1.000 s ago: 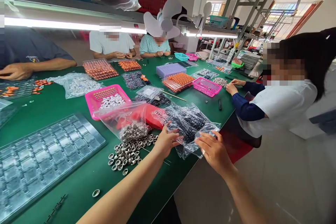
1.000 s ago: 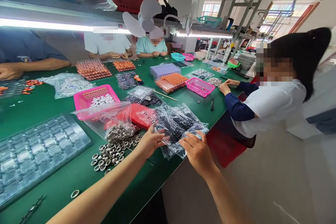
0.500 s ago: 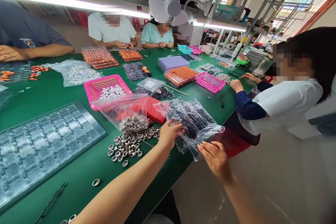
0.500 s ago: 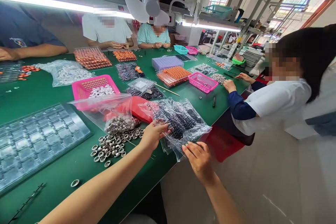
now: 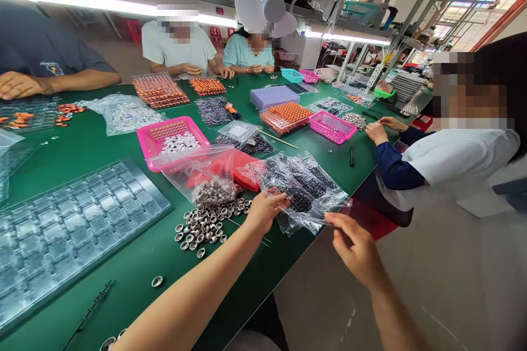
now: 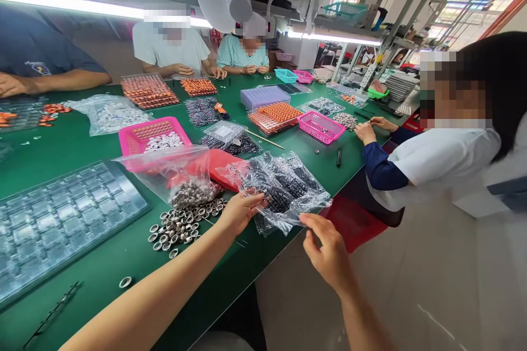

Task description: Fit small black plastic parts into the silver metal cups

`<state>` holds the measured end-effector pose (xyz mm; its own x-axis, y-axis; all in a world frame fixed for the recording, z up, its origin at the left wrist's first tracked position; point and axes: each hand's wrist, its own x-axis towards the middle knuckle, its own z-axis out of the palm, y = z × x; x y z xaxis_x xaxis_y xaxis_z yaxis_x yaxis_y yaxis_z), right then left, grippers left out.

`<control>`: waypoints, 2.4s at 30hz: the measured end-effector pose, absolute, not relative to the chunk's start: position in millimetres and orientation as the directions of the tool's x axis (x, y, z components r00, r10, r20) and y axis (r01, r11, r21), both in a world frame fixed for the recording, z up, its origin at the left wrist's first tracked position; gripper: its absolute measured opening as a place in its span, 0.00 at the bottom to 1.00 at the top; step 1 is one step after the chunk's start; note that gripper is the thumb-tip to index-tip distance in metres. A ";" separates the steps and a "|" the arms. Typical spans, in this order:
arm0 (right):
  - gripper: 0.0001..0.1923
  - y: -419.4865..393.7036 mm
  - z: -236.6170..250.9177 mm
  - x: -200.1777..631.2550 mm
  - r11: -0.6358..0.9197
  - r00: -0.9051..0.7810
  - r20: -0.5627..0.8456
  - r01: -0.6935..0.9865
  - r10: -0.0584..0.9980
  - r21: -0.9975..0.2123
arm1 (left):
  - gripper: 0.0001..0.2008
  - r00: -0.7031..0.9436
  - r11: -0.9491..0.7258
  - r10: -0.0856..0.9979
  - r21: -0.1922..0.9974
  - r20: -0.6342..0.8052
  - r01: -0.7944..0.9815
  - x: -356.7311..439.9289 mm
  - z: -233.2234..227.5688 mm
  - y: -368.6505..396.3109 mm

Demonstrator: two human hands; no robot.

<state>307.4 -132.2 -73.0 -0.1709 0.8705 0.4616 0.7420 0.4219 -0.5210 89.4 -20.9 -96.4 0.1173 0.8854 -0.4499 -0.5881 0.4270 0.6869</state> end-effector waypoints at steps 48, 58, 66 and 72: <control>0.07 -95.8 -107.0 272.3 0.533 -0.351 0.584 0.829 0.731 -0.169 | 0.12 0.185 0.532 0.835 0.672 -0.519 -0.515 111.3 -82.3 -37.7; 0.07 -102.2 -111.0 271.6 0.523 -0.312 0.571 0.815 0.760 -0.251 | 0.09 0.270 0.567 0.809 0.571 -0.522 -0.594 111.4 -94.9 -38.2; 0.08 -94.5 -88.3 268.4 0.356 -0.040 0.478 0.722 0.878 -0.594 | 0.10 0.307 0.577 0.807 0.562 -0.505 -0.592 109.4 -98.8 -37.4; 0.08 -82.3 -89.6 266.2 0.360 -0.078 0.491 0.779 0.868 -0.514 | 0.10 0.324 0.577 0.810 0.567 -0.488 -0.589 106.2 -97.3 -38.8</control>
<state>266.2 -82.3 -89.6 -0.0780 0.8677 0.4909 0.7786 0.3605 -0.5136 106.2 -38.8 -97.3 0.3241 0.8104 -0.4880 -0.5886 0.5766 0.5666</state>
